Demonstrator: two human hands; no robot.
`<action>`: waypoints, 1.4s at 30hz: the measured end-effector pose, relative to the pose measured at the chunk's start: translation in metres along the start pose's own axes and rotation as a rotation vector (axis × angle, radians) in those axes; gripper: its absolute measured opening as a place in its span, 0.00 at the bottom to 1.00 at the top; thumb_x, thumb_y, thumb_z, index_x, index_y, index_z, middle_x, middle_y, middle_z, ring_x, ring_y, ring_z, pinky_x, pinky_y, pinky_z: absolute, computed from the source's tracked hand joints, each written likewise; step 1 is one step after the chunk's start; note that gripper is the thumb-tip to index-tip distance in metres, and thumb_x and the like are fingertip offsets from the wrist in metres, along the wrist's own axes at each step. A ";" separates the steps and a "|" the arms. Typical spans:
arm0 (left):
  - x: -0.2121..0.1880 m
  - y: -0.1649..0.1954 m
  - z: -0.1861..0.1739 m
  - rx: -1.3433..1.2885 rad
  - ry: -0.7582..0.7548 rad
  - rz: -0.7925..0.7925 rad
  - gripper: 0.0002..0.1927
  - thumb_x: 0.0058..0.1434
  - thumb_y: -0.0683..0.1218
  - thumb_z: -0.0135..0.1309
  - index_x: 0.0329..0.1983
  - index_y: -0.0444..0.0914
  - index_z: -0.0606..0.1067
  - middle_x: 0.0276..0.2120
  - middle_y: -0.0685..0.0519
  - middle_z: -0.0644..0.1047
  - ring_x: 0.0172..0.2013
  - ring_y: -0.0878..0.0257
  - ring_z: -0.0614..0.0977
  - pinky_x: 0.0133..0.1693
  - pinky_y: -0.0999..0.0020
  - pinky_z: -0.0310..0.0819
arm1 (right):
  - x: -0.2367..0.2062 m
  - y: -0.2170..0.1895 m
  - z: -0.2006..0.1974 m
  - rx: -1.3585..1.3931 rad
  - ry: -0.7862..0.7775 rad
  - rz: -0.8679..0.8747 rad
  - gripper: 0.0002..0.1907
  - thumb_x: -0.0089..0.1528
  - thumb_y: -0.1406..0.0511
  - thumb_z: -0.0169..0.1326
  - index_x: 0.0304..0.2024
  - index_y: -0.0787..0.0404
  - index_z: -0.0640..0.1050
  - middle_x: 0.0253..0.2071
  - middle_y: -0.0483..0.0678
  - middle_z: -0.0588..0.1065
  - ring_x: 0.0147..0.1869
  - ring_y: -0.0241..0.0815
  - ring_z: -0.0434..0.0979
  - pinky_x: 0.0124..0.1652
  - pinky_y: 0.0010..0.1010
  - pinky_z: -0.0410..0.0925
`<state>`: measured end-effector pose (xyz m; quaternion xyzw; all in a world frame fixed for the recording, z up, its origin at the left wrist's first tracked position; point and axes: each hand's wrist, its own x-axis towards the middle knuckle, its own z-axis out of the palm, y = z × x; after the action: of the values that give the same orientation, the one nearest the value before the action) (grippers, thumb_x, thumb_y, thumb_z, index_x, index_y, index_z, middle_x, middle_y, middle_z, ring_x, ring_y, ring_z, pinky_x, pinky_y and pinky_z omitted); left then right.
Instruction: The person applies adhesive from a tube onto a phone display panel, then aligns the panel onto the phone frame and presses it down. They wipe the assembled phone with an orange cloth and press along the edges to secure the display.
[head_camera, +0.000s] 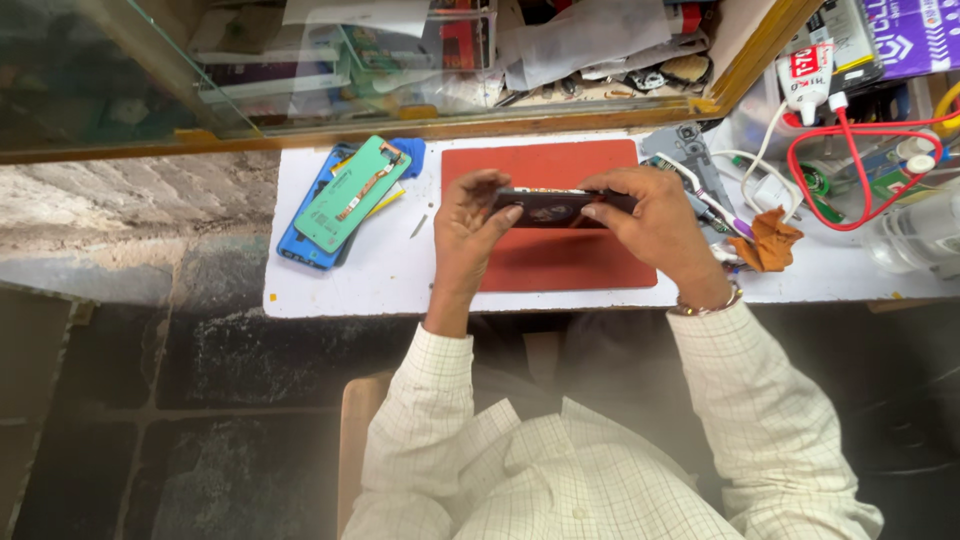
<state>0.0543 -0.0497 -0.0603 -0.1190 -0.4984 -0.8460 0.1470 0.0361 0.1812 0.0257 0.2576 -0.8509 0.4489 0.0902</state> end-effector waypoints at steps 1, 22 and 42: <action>0.000 -0.001 -0.003 0.013 -0.042 -0.017 0.20 0.60 0.34 0.61 0.56 0.34 0.72 0.49 0.52 0.78 0.50 0.65 0.80 0.54 0.69 0.79 | 0.001 0.001 -0.001 -0.072 -0.028 -0.052 0.13 0.56 0.73 0.64 0.44 0.65 0.83 0.39 0.53 0.81 0.42 0.46 0.82 0.45 0.32 0.72; 0.001 -0.021 -0.022 0.143 -0.073 -0.083 0.10 0.62 0.35 0.62 0.47 0.30 0.79 0.42 0.49 0.82 0.42 0.65 0.83 0.47 0.71 0.82 | 0.011 -0.016 0.050 -0.275 0.044 -0.258 0.06 0.57 0.66 0.66 0.36 0.59 0.82 0.35 0.44 0.78 0.43 0.46 0.74 0.52 0.41 0.61; -0.002 -0.021 -0.025 0.149 -0.052 -0.072 0.10 0.63 0.35 0.61 0.47 0.30 0.78 0.41 0.49 0.82 0.39 0.66 0.83 0.45 0.70 0.83 | 0.009 -0.019 0.053 -0.271 0.072 -0.281 0.05 0.58 0.66 0.66 0.36 0.58 0.82 0.34 0.44 0.77 0.44 0.46 0.72 0.53 0.41 0.59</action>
<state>0.0473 -0.0619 -0.0897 -0.1115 -0.5677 -0.8079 0.1120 0.0428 0.1266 0.0124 0.3433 -0.8553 0.3223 0.2162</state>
